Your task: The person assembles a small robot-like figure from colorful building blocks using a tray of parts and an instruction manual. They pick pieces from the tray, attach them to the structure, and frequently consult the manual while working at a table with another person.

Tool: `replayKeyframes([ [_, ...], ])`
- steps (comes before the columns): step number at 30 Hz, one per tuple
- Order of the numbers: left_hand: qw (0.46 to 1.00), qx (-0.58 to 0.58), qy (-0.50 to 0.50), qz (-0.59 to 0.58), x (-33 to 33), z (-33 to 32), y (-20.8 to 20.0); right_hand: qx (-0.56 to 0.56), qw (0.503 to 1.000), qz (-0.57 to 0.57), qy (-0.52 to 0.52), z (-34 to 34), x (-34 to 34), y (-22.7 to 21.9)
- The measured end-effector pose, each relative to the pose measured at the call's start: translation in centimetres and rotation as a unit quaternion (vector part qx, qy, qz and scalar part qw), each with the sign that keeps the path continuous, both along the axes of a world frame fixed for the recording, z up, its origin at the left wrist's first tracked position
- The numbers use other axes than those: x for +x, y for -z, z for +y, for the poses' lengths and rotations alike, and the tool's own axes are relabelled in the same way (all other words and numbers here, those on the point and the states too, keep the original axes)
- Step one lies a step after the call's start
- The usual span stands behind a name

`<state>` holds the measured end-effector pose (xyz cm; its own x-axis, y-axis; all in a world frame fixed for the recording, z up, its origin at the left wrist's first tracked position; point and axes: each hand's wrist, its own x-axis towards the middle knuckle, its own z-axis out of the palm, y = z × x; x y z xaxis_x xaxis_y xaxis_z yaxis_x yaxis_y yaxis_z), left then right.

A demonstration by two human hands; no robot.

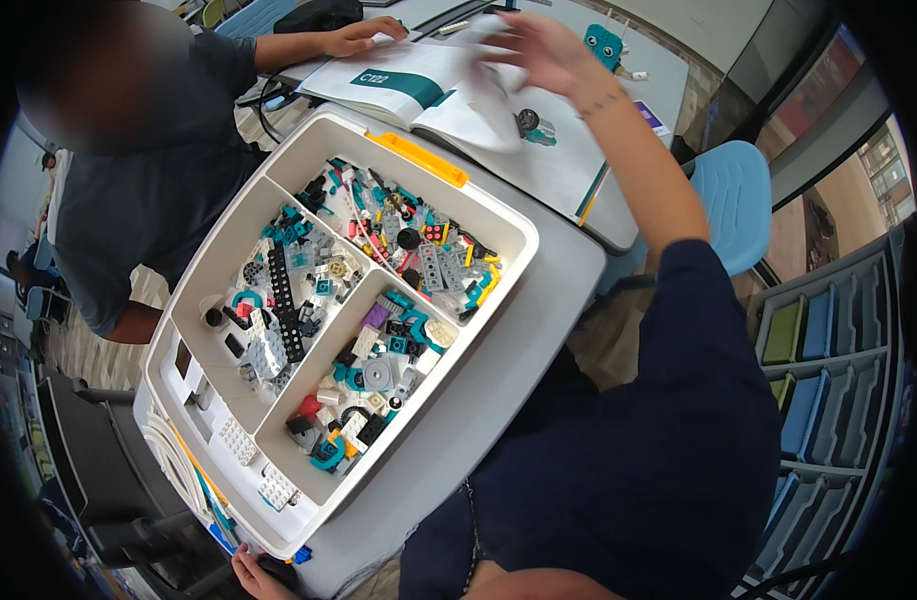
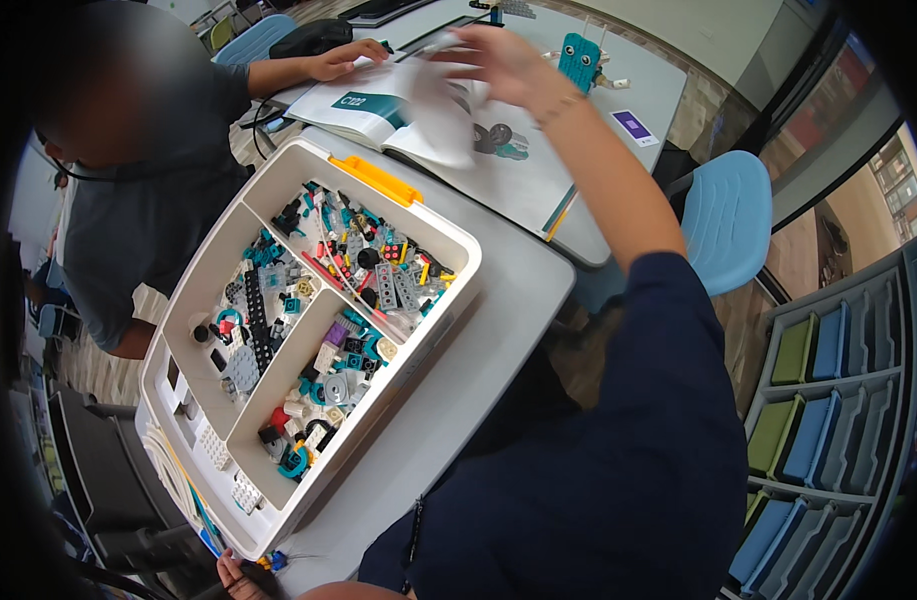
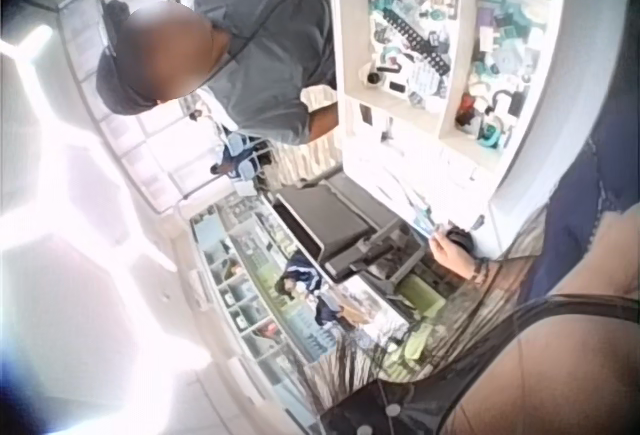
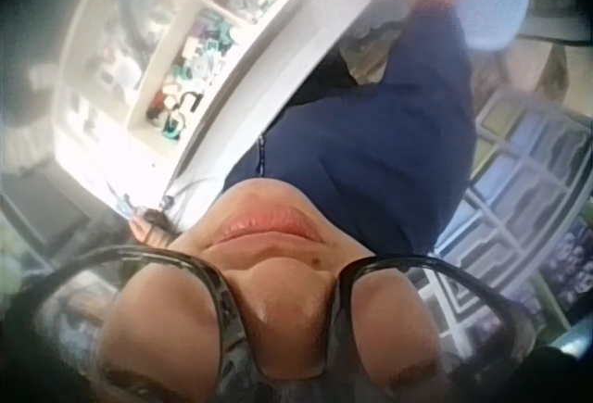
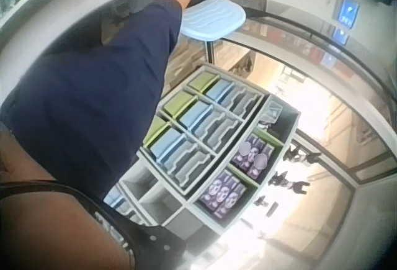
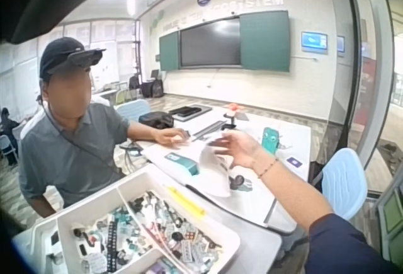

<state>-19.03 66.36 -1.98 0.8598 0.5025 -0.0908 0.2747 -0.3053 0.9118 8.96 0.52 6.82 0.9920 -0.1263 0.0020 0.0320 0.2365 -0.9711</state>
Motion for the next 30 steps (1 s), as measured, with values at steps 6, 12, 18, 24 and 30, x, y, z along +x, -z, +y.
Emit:
replayKeyframes([
  [6,0.999,-0.032,-0.022,-0.032,-0.1,1.4,1.5,0.139,0.909,-0.129,-0.372,9.2,2.6,-4.0],
  [12,0.999,-0.011,-0.032,-0.009,-0.1,0.6,0.9,-0.148,0.977,-0.124,-0.094,3.1,-0.2,-1.5],
  [18,0.935,-0.293,-0.148,0.136,-0.8,10.9,5.1,-0.628,0.753,0.056,0.188,-7.4,-5.8,5.9],
  [24,0.999,-0.032,-0.040,0.006,0.3,-0.6,-0.2,-0.695,0.655,0.154,0.252,-7.7,-10.2,9.6],
  [30,0.999,0.001,-0.030,-0.014,0.6,-1.6,-0.7,-0.708,0.633,0.164,0.268,-6.0,-10.0,8.3],
])
